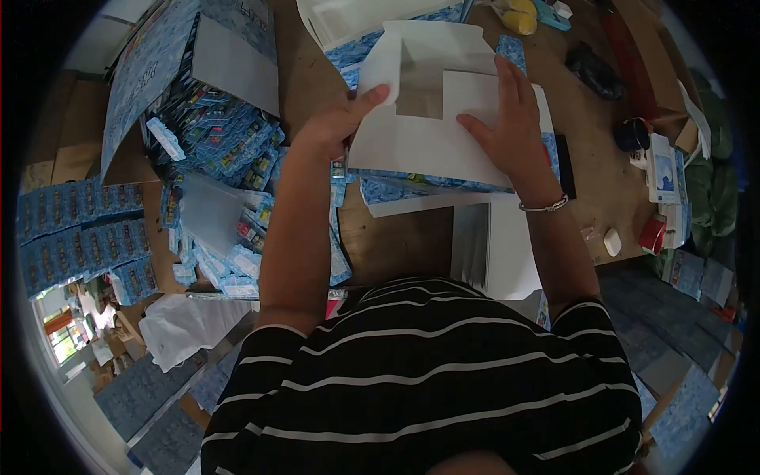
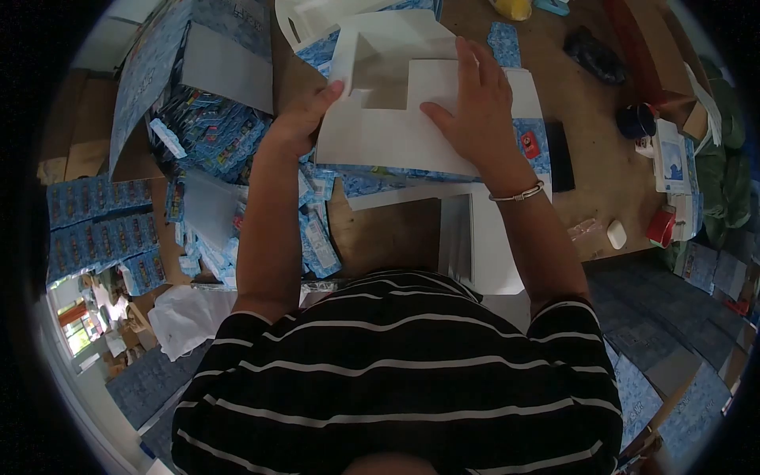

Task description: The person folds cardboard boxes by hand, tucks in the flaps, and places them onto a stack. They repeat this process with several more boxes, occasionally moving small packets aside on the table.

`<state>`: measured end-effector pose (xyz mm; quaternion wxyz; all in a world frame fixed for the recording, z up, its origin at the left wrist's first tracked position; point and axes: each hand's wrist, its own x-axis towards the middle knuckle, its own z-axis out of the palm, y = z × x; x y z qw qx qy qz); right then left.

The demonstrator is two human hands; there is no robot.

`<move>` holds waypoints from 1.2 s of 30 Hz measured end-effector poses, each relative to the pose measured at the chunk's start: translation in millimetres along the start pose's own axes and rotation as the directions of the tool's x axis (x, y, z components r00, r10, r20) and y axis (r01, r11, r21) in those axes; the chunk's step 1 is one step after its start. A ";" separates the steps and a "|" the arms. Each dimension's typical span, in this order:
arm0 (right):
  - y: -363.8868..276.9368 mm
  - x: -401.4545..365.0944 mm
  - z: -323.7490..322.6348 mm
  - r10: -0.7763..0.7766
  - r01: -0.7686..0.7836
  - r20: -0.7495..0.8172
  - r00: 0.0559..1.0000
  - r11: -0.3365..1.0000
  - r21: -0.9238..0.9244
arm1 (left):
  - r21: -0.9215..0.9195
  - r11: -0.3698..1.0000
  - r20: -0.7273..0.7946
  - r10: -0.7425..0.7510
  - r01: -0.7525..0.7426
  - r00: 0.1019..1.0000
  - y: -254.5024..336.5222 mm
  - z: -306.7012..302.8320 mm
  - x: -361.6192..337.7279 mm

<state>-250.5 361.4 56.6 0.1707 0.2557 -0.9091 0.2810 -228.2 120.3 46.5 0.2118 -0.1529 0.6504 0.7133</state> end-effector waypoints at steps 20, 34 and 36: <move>-8.6 3.5 -3.3 0.040 -0.040 0.002 0.999 0.999 0.015 | 0.872 0.438 -0.380 0.321 0.220 0.868 7.5 39.2 10.8; 5.8 5.0 -1.6 -0.050 0.048 0.052 0.997 0.998 0.035 | 0.007 0.852 0.231 0.508 -0.523 0.830 64.7 10.6 12.8; 9.7 5.8 -2.3 -0.077 0.070 0.122 0.990 0.995 0.065 | 0.789 0.509 0.364 0.063 -0.344 0.929 74.3 28.0 17.1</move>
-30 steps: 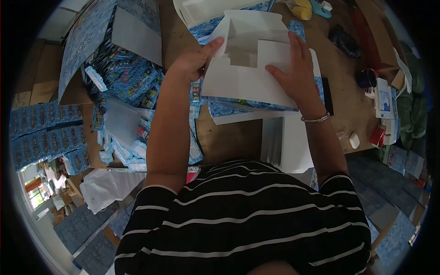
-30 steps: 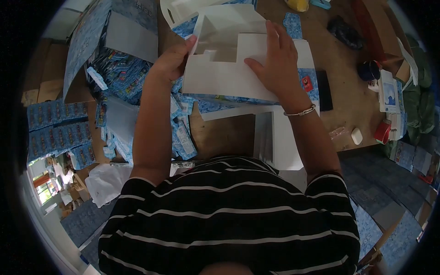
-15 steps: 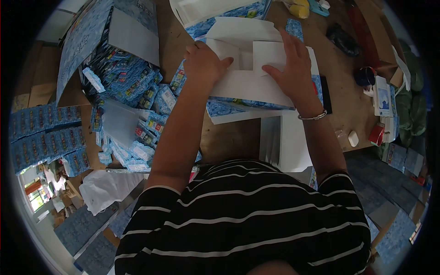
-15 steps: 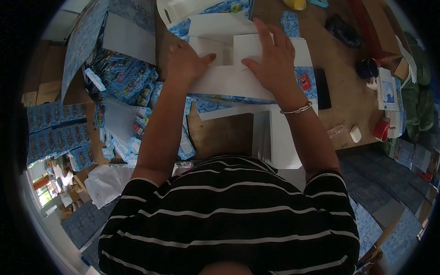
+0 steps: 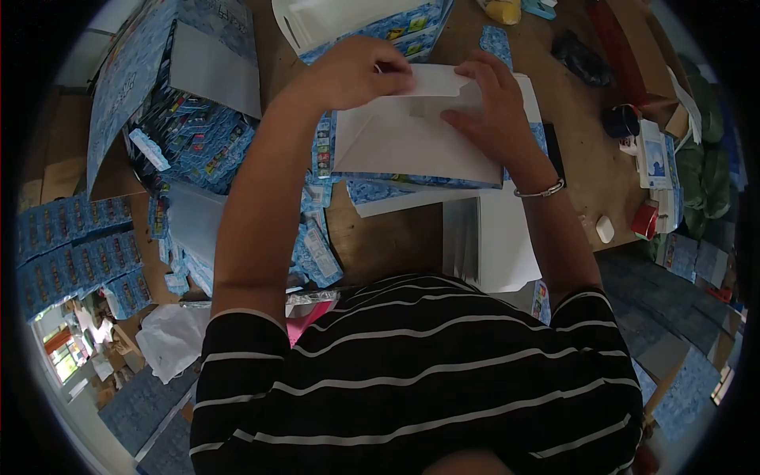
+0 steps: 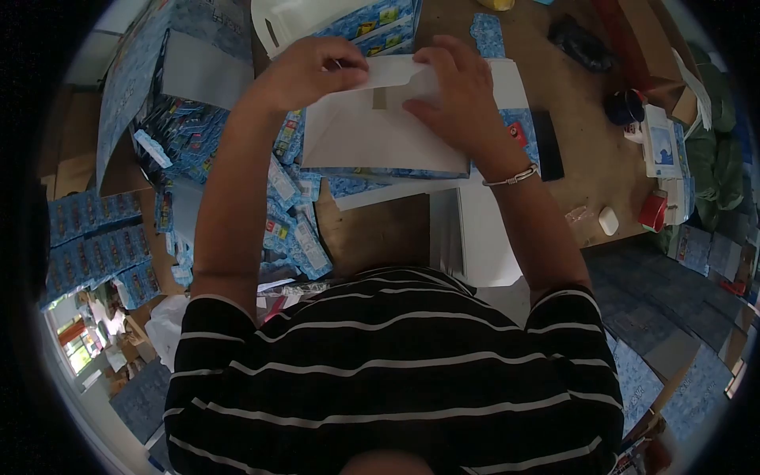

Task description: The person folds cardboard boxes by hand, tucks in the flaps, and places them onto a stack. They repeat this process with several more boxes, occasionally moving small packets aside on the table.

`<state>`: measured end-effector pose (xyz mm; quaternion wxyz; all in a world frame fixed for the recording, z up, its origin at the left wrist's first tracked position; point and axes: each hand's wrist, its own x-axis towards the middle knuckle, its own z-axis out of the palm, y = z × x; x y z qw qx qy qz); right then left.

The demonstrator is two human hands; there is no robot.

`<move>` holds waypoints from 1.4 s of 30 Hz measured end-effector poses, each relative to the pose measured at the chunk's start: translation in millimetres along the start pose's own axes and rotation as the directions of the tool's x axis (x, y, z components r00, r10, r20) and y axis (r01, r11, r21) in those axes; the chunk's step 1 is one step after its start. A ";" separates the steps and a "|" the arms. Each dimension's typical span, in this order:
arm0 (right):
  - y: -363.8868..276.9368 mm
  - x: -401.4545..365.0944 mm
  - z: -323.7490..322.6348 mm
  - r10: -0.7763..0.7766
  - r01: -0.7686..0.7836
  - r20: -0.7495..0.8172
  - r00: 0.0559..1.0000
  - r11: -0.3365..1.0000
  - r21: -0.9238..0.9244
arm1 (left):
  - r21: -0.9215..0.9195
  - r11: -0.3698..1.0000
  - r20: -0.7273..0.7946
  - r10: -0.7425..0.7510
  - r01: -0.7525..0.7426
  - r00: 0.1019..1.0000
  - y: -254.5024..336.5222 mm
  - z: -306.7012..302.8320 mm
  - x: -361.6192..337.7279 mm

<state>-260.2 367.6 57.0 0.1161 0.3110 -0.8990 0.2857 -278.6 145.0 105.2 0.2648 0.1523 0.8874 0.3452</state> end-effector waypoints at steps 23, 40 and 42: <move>-10.6 -53.0 3.5 0.493 -0.508 0.157 0.856 0.744 0.435 | 0.556 0.830 -0.347 0.283 -0.047 0.894 -9.8 69.1 17.3; -12.5 -60.2 -1.6 0.694 -0.759 0.320 0.645 0.529 0.381 | 0.534 0.830 -0.574 0.216 0.161 0.790 -29.8 53.1 -29.5; -6.7 -62.5 -3.4 0.642 -0.817 0.513 0.570 0.378 0.435 | -0.104 0.892 -0.367 -0.446 0.441 0.816 -65.1 46.6 -47.2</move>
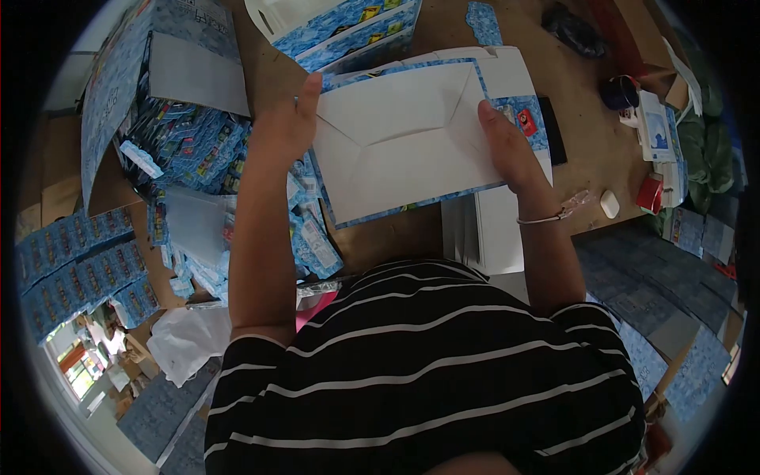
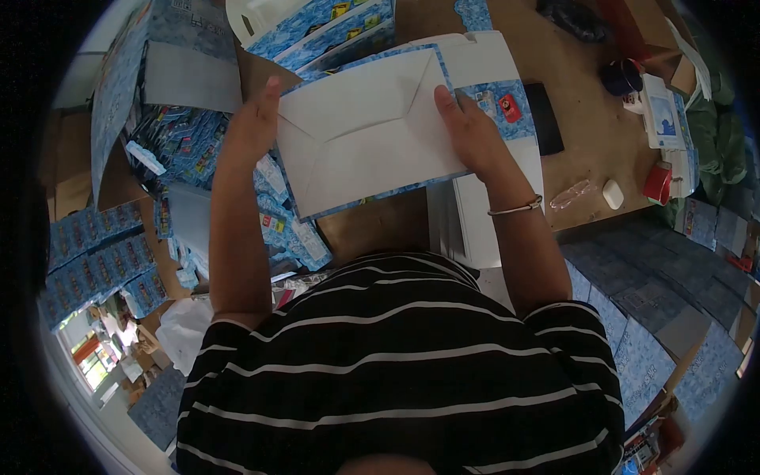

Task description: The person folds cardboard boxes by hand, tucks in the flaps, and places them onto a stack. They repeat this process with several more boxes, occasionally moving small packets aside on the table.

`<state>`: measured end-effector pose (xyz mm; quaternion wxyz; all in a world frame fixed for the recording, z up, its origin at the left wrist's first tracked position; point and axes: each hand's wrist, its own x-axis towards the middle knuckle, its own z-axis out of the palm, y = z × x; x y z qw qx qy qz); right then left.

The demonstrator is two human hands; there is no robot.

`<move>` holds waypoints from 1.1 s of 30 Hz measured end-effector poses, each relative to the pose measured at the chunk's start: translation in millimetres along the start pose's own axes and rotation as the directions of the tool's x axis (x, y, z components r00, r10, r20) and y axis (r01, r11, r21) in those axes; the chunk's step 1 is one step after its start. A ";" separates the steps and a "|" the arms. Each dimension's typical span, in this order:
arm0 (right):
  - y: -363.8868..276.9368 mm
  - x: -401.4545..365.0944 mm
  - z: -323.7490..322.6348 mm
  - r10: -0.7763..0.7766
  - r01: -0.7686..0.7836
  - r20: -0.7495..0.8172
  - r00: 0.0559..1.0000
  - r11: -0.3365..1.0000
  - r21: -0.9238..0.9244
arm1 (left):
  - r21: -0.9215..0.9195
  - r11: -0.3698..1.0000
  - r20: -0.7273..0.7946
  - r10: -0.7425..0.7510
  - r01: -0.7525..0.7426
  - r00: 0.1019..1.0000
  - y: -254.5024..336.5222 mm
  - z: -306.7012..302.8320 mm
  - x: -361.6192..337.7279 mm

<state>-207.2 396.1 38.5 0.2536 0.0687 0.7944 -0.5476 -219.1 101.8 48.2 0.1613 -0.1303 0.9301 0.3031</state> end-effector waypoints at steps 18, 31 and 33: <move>50.7 -87.4 -92.9 -0.873 -0.252 -0.238 0.426 0.138 -0.958 | 0.081 0.356 -0.478 0.833 -0.931 0.277 74.6 59.8 -103.2; 131.5 -42.4 -90.1 -0.687 -0.084 0.132 0.715 -0.271 -0.959 | -0.123 0.920 -0.573 0.241 -0.373 0.783 -40.9 73.9 -96.0; 126.7 -48.9 -90.9 -0.503 -0.173 0.106 0.858 -0.477 -0.862 | 0.162 0.985 -0.718 0.079 0.055 0.692 -108.7 34.8 -83.6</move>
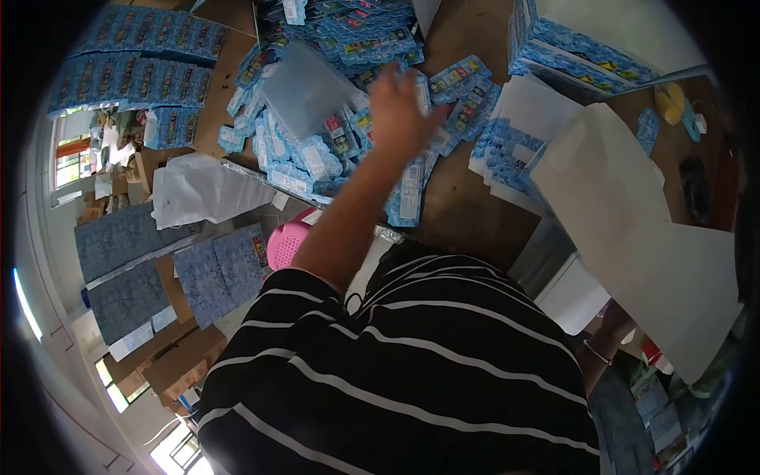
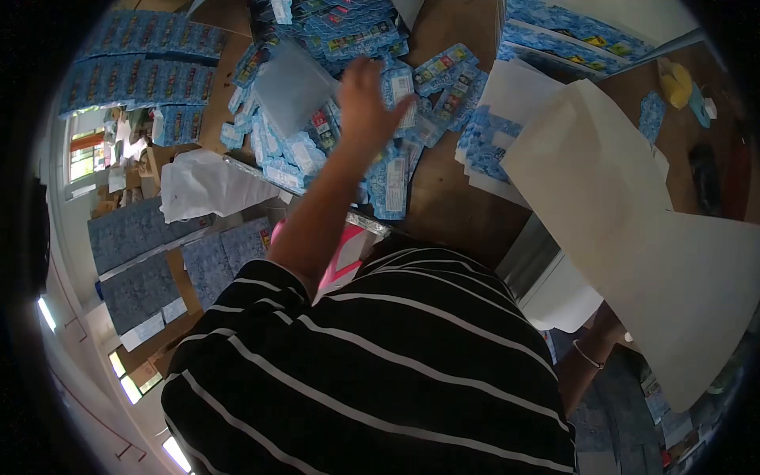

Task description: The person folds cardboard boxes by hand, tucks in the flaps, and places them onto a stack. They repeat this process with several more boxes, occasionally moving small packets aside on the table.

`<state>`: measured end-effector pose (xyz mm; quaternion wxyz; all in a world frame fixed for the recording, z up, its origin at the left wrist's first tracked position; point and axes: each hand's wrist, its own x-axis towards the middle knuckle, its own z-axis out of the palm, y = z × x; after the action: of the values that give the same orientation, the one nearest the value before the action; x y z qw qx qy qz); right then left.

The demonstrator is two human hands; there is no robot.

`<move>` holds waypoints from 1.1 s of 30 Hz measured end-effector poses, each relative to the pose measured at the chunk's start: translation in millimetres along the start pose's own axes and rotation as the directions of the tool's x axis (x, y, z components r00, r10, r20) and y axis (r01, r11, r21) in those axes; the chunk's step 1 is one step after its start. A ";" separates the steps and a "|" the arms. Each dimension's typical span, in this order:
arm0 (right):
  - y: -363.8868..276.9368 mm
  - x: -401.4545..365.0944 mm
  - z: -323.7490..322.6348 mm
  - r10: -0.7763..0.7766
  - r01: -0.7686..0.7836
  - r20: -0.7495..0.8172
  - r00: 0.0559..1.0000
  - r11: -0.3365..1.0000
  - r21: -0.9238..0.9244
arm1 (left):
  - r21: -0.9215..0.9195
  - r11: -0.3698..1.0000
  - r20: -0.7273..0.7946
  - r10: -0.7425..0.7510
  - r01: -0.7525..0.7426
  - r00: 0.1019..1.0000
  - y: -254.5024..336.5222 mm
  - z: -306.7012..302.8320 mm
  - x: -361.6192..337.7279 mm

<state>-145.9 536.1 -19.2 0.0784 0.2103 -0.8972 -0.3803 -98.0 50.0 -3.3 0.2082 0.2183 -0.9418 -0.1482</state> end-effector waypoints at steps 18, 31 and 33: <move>-3.5 -15.9 -65.6 0.188 -0.193 0.284 0.940 -0.393 0.899 | 0.371 0.929 0.471 -0.190 0.001 0.862 -185.1 -64.3 16.4; -9.0 50.9 -120.4 0.570 0.007 0.245 0.784 -0.402 0.916 | -0.189 0.893 -0.229 0.364 -0.408 0.903 47.4 -143.3 21.7; -17.3 57.8 -115.0 0.599 0.057 0.199 0.776 -0.381 0.923 | -0.626 0.724 -0.123 0.274 -0.289 0.954 77.3 -125.3 16.7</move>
<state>-157.8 425.4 47.7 0.1611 0.0141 -0.8017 0.5755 -81.5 85.1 139.7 0.3001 -0.0088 -0.8550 -0.4229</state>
